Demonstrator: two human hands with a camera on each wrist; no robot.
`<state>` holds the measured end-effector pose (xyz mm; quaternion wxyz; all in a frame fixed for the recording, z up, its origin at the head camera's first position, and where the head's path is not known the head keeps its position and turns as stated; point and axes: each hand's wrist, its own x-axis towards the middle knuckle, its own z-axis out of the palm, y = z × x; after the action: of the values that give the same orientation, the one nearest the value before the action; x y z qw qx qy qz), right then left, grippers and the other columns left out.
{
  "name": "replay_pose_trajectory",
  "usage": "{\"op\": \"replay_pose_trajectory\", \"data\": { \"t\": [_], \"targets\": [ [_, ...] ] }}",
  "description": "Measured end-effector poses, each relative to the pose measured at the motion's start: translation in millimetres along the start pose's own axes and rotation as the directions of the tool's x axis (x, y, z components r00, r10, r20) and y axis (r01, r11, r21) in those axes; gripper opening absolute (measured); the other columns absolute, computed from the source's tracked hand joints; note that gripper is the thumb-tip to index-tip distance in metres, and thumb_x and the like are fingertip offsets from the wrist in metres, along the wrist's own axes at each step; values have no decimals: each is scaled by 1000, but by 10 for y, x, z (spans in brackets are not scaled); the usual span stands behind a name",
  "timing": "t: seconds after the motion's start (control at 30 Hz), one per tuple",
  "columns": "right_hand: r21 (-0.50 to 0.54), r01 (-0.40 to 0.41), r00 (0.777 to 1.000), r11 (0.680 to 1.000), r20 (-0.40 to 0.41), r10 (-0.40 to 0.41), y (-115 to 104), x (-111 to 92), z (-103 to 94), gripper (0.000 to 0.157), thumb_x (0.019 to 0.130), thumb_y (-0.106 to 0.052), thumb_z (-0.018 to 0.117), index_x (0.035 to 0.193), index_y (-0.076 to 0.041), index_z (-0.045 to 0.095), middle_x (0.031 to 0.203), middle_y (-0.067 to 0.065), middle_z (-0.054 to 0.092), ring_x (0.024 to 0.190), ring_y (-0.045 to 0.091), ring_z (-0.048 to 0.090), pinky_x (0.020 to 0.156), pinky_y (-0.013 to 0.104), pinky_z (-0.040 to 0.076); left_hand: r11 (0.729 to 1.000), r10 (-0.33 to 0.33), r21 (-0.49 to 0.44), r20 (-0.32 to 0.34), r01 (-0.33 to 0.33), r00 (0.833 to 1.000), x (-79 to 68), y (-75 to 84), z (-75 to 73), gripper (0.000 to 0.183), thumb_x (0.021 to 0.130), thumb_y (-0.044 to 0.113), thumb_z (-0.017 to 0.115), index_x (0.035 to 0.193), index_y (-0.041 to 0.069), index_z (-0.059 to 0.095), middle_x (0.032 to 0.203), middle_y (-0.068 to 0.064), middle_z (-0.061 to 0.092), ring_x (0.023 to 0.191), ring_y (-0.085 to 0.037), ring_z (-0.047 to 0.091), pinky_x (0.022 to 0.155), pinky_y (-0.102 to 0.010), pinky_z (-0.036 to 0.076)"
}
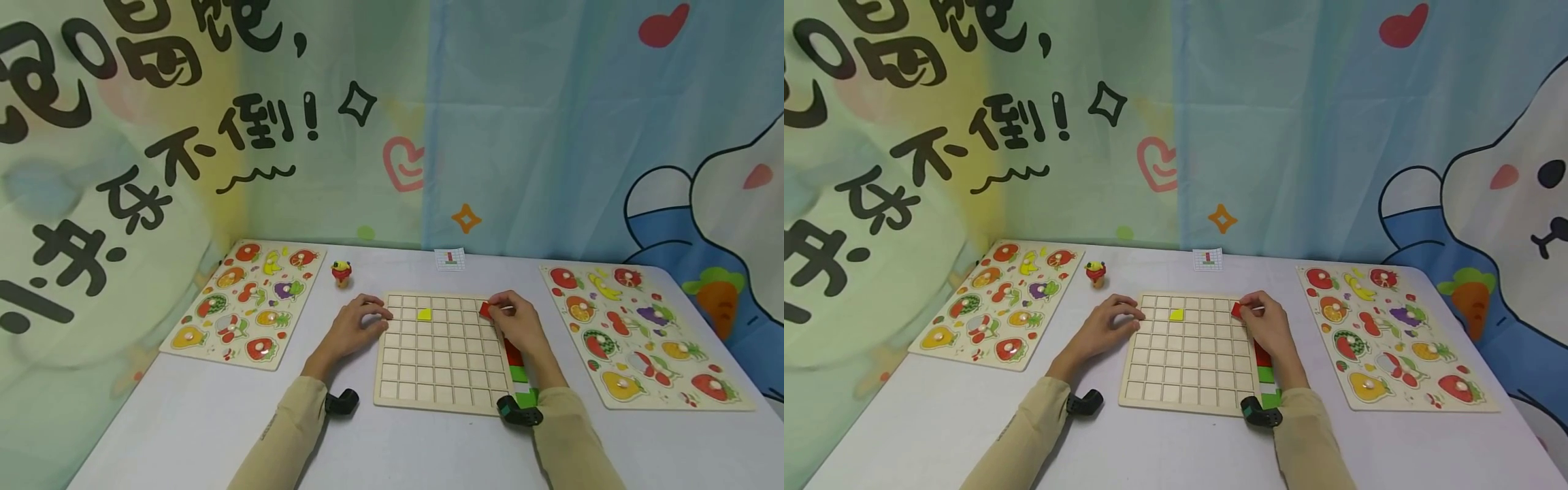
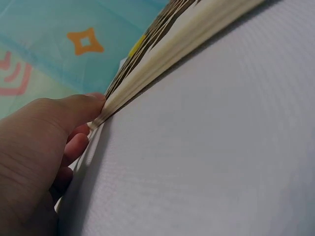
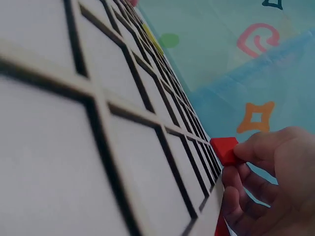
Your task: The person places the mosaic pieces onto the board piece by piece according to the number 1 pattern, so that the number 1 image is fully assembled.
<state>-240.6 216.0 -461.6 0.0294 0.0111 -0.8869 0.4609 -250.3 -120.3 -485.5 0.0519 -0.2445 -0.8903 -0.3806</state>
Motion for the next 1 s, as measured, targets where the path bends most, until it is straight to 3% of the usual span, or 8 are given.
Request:
{"op": "replay_pose_trajectory", "data": {
  "t": [0.23,0.77,1.0],
  "targets": [
    [-39,44,999,998,3,-44,-91,-21,51,21,96,-21,52,113,-9,58,115,16,59,100,30,55,77,34,44,1000,-25,4,10,25,1000,3,16,-7,14,89,24,65,102,21,70,123,-4,56,119,-22,51,96,-46,34],
    [-2,127,991,992,38,-127,-227,-37,241,16,94,-13,57,108,-8,60,110,15,63,94,28,61,75,33,47,1000,-19,18,9,19,1000,-3,0,13,17,87,30,68,103,23,70,123,-3,56,118,-21,51,96,-46,34],
    [0,151,987,989,62,-150,-286,-39,319,15,92,-11,58,107,-7,61,109,15,64,91,27,62,74,32,47,998,28,55,18,-29,999,1,5,11,24,83,37,71,104,27,69,127,2,56,119,-19,51,92,-45,35]
  ]
}}
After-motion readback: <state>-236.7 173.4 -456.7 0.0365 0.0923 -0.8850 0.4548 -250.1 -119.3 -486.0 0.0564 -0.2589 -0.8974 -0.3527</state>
